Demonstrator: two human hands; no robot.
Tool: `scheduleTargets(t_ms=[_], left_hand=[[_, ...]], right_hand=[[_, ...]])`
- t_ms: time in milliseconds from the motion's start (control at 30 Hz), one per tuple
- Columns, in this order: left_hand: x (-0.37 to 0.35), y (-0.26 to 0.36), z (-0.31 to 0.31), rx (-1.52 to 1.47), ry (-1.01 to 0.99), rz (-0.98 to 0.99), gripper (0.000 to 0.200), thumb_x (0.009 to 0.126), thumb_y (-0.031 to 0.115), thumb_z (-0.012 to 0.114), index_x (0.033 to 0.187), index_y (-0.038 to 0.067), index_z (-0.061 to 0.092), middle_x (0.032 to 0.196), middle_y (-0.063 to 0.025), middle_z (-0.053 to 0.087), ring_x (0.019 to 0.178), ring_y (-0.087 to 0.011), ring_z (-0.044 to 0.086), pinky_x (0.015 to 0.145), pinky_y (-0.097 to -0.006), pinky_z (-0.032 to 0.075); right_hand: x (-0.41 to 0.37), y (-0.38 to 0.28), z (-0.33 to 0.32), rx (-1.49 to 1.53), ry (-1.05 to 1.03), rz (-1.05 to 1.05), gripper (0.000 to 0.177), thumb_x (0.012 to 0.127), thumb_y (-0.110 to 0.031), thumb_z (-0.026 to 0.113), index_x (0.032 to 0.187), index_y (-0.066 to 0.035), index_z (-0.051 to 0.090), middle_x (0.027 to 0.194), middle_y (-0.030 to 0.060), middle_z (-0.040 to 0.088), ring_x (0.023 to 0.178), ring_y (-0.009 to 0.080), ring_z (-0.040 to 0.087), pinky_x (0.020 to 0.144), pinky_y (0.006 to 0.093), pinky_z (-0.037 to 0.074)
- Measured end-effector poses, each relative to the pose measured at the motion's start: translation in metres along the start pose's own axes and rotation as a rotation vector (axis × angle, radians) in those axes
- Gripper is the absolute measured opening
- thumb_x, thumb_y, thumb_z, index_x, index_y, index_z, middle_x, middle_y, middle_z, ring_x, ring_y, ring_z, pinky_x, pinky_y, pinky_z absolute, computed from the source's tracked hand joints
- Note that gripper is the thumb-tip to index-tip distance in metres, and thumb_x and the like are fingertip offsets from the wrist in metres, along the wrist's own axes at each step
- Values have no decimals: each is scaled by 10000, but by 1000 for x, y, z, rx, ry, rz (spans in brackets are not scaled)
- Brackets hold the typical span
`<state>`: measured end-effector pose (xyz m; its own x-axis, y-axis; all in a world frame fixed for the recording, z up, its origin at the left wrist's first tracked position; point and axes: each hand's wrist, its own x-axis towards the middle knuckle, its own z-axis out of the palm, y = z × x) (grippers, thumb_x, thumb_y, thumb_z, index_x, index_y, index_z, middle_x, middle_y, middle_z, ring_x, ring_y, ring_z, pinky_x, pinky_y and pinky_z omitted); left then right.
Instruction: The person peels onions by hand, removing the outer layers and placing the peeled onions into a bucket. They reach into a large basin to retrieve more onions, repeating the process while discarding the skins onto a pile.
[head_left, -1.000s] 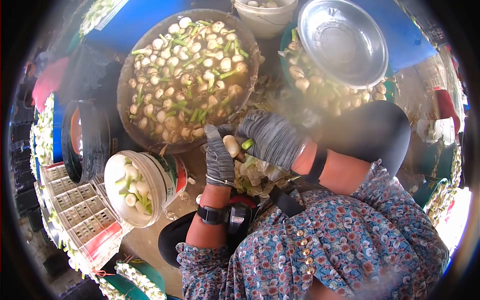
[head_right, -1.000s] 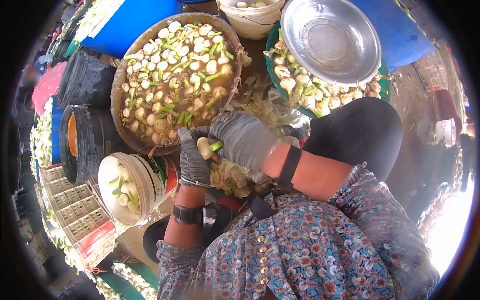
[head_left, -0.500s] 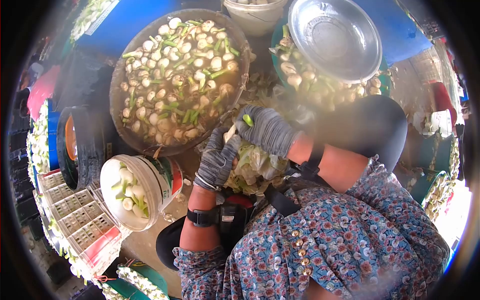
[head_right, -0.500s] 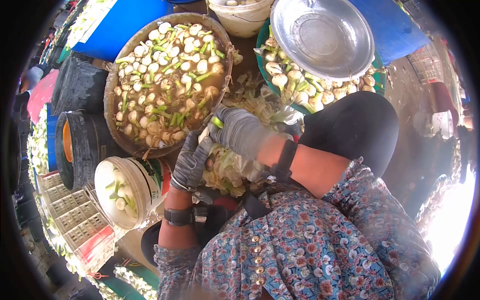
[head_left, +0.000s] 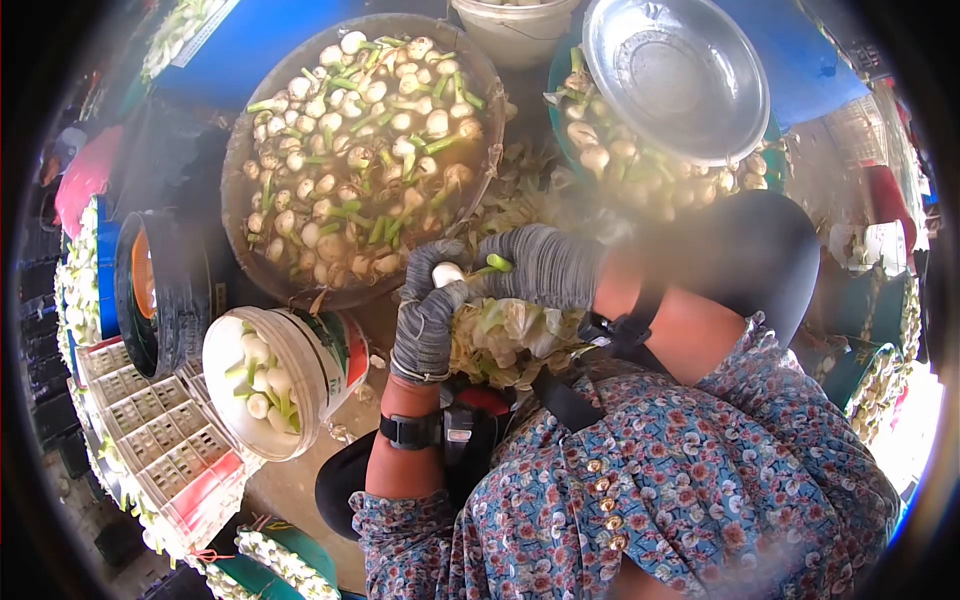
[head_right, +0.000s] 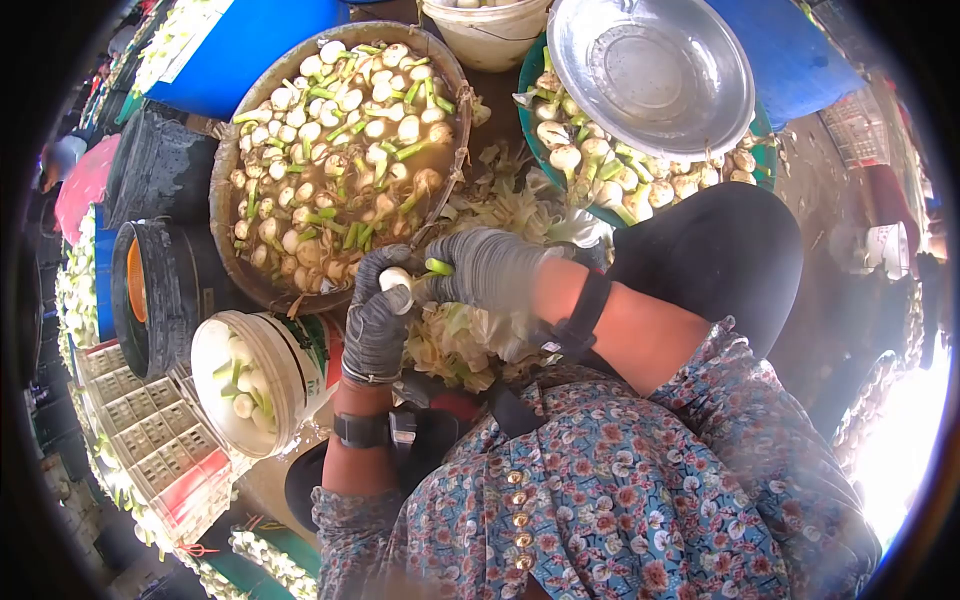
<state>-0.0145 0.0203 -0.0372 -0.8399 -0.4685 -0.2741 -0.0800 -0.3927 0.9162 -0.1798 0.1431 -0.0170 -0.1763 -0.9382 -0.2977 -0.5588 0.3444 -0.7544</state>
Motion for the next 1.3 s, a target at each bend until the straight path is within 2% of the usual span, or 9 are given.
scheduleTargets(t_ms=[200,300,567,733,833,867,933,1100,1300], left_hand=[[-1,-1,-4,321,43,17,408,911,69,634,1304,66,526,1178,-28,572,995,-114,548,863,-238,477],[1,-3,-14,438,5,97,483,917,89,642,1375,63,493,1254,-43,561,1048,-122,543,901,-247,473],[-4,11,2,-9,-28,11,518,937,153,647,1417,77,465,1259,-72,591,1096,-162,578,939,-302,487],[-7,17,12,-271,-89,13,543,944,174,643,1434,83,426,1311,-124,573,1102,-237,617,909,-365,542],[-7,16,14,-301,-62,25,520,949,198,641,1413,78,441,1326,-165,558,1059,-292,646,891,-420,570],[-7,18,12,-292,-76,13,508,951,197,639,1406,77,449,1309,-166,564,1054,-290,648,891,-419,570],[-4,15,7,-242,-41,0,481,953,184,636,1388,71,465,1273,-163,579,1048,-278,648,887,-411,573],[-1,5,5,-70,88,3,413,958,121,617,1340,23,497,1191,-127,606,1037,-233,641,870,-370,579],[0,-4,1,32,89,32,367,947,95,627,1292,-7,560,1180,-105,641,1046,-187,636,897,-324,561]], right_hand=[[-7,-8,-3,305,106,179,332,921,-388,666,1011,-70,691,841,122,692,772,258,636,765,378,511],[-2,-1,-7,340,-47,283,355,925,-412,654,1027,-74,700,825,113,686,785,229,632,797,359,506],[7,48,14,89,131,-233,320,981,-354,574,1101,-78,683,974,143,682,914,247,643,806,355,498],[18,61,4,-140,83,130,378,960,-311,595,1218,-35,615,1000,185,687,952,338,649,870,393,499],[8,21,-34,-217,-42,530,458,980,-347,534,1394,-154,502,1230,196,626,1103,348,628,950,422,500],[1,34,-18,-199,204,455,509,913,-379,639,1282,-34,582,1101,244,658,1058,362,619,927,420,471],[-8,54,7,-592,482,142,508,914,-371,639,1300,-46,575,1090,230,666,1037,373,625,938,432,469],[-16,-25,-26,-1,399,-19,376,894,-345,652,1227,-171,634,1106,116,679,1031,294,654,880,391,518],[-9,-15,-2,-104,584,-276,241,882,-301,652,1038,-120,678,943,112,684,873,306,661,772,416,528]])
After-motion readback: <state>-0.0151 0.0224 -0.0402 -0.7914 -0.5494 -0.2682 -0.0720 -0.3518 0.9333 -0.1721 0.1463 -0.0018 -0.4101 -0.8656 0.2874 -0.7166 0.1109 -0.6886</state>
